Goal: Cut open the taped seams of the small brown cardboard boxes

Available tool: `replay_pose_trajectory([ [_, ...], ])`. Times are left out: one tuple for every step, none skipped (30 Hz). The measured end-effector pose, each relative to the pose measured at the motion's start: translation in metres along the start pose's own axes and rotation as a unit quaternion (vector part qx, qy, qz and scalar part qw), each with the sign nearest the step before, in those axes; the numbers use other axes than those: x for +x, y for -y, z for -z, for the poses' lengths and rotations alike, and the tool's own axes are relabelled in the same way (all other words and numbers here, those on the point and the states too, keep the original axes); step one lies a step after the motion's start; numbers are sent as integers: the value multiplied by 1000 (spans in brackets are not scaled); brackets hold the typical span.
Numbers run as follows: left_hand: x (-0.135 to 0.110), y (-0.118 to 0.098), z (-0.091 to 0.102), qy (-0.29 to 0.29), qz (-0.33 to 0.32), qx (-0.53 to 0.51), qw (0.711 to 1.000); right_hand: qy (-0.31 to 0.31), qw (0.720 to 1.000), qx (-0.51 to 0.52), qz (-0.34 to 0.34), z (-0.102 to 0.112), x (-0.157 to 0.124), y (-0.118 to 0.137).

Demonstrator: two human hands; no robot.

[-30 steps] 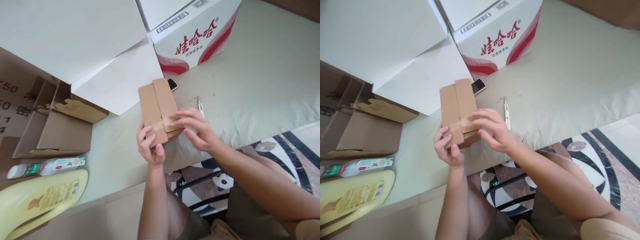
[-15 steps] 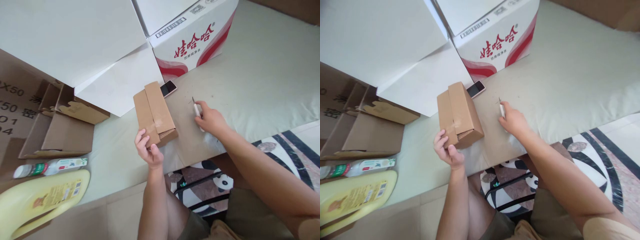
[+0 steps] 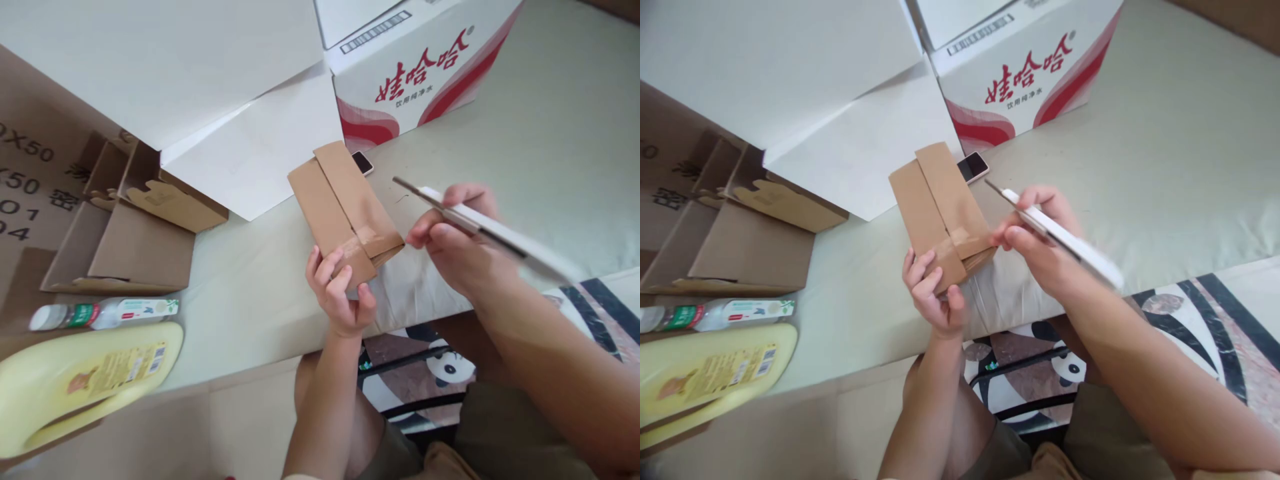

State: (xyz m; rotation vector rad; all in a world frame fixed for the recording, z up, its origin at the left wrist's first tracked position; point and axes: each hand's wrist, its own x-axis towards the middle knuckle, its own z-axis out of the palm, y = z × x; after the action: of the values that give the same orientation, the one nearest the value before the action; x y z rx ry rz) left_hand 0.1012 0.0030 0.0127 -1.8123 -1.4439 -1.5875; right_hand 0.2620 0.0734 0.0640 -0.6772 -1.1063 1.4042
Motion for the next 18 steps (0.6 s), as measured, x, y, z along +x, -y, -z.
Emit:
replay_pose_trajectory([
  [0, 1, 0, 2, 2, 2, 1000, 6, 999, -28, 15, -2, -4, 0],
  [0, 1, 0, 4, 3, 3, 1000, 19, 998, -59, 21, -4, -8, 0],
  [0, 2, 0, 6, 2, 2, 1000, 38, 995, -95, 22, -6, -12, 1],
  [0, 2, -1, 5, -1, 1, 1000, 60, 989, -137, 22, -8, -15, 2],
  [0, 2, -1, 4, -5, -2, 1000, 81, 979, -187, 25, -11, -18, 3],
  [0, 3, -1, 3, -6, -3, 1000, 96, 965, -243, 31, -13, -20, 4],
  [1, 3, -2, 2, -5, -2, 1000, 107, 947, -301, 41, -15, -22, 5],
  [1, 2, -2, 0, -1, 0, 1000, 116, 927, -352, 52, -17, -23, 6],
  [1, 2, -2, -1, 2, 2, 1000, 123, 910, -392, 62, -18, -24, 7],
  [1, 2, -2, -1, 5, 4, 1000, 129, 896, -420, 71, -19, -25, 8],
  [1, 1, -2, -1, 5, 5, 1000, 133, 886, -437, 81, -20, -25, 8],
  [1, 1, -2, -2, 4, 6, 1000, 138, 880, -446, 87, -21, -26, 8],
  [1, 1, -2, -3, 1, 5, 1000, 143, 876, -451, 91, -21, -26, 8],
  [1, 0, -2, -4, -1, 4, 1000, 147, 873, -456, 96, -22, -27, 8],
  [1, 0, -2, -5, -2, 3, 1000, 149, 868, -463, 103, -23, -28, 7],
  [1, 0, -2, -5, 0, 2, 1000, 150, 860, -474, 114, -25, -28, 7],
  [0, 0, -2, -6, 4, 1, 1000, 147, 850, -489, 130, -27, -29, 7],
  [0, 1, -2, -6, 9, 2, 1000, 142, 837, -506, 149, -29, -30, 7],
])
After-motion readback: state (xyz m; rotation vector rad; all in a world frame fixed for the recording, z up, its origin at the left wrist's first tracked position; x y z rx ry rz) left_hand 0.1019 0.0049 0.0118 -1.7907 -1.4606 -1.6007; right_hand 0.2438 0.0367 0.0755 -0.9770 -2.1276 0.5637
